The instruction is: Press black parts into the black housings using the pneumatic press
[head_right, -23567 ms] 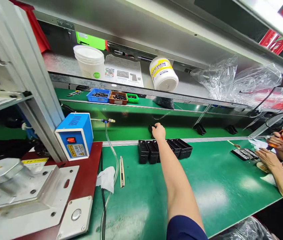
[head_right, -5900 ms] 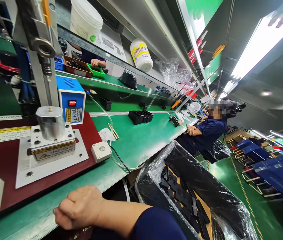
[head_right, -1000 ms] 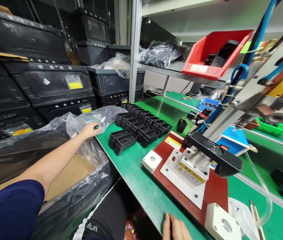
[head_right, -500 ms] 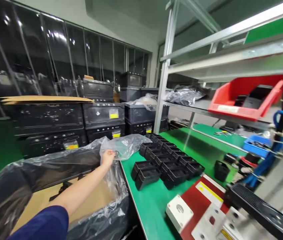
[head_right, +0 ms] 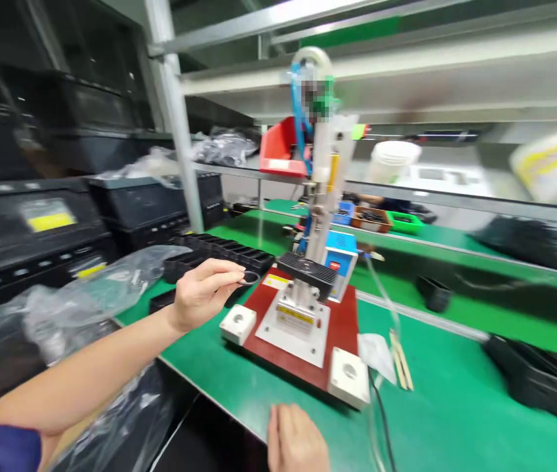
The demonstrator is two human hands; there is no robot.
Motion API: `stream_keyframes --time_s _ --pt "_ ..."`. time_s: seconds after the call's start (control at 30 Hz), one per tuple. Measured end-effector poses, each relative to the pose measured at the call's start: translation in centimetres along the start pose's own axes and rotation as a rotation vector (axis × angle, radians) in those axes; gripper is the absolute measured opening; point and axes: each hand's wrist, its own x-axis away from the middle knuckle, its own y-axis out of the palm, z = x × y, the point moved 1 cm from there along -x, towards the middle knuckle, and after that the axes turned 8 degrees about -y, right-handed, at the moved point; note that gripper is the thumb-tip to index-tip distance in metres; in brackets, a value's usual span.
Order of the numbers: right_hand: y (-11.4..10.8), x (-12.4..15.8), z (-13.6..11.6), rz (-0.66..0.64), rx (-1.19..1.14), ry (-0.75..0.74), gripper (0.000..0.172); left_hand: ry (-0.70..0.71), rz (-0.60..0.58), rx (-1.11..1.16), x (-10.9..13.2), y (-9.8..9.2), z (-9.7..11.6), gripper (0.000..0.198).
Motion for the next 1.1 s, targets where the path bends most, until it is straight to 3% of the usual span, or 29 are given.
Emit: stream_keyframes --time_s 0.07,0.17,0.27,0.33,0.43,0.53,0.7,0.83,0.97,1.1 --pt "-0.3 -0.3 0.1 -0.052 0.067 0.025 0.03 0.102 -0.009 0.028 -1.9 2.7 1.5 0.018" --pt "-0.4 -0.7 -0.2 -0.08 0.114 0.078 0.03 0.142 -0.032 -0.012 -4.0 6.7 2.6 0.012" --pt "-0.5 -0.5 -0.6 -0.07 0.129 0.085 0.03 0.096 -0.145 -0.125 -5.2 9.8 2.3 0.018" --pt "-0.5 -0.3 -0.7 -0.061 0.134 0.092 0.031 0.008 -0.263 -0.191 -5.3 10.8 1.8 0.019" --pt "-0.5 -0.1 -0.6 -0.065 0.137 0.101 0.03 -0.05 -0.375 -0.208 -5.2 10.8 1.2 0.02" --pt "-0.5 -0.1 -0.4 -0.073 0.144 0.089 0.03 0.018 -0.435 -0.226 -5.0 10.0 1.4 0.025" --pt "-0.6 0.1 -0.5 -0.062 0.146 0.088 0.03 0.158 -0.503 -0.32 -4.5 9.4 2.0 0.052" --pt "-0.7 -0.2 -0.6 -0.058 0.157 0.098 0.031 0.157 -0.589 -0.319 -3.8 10.0 1.8 0.048" --pt "-0.9 -0.4 -0.6 -0.069 0.151 0.114 0.031 0.117 -0.562 -0.333 -3.1 10.1 2.1 0.05" --pt "-1.1 -0.2 -0.6 -0.034 0.076 0.114 0.028 0.08 -0.442 -0.305 0.0 8.1 2.9 0.057"
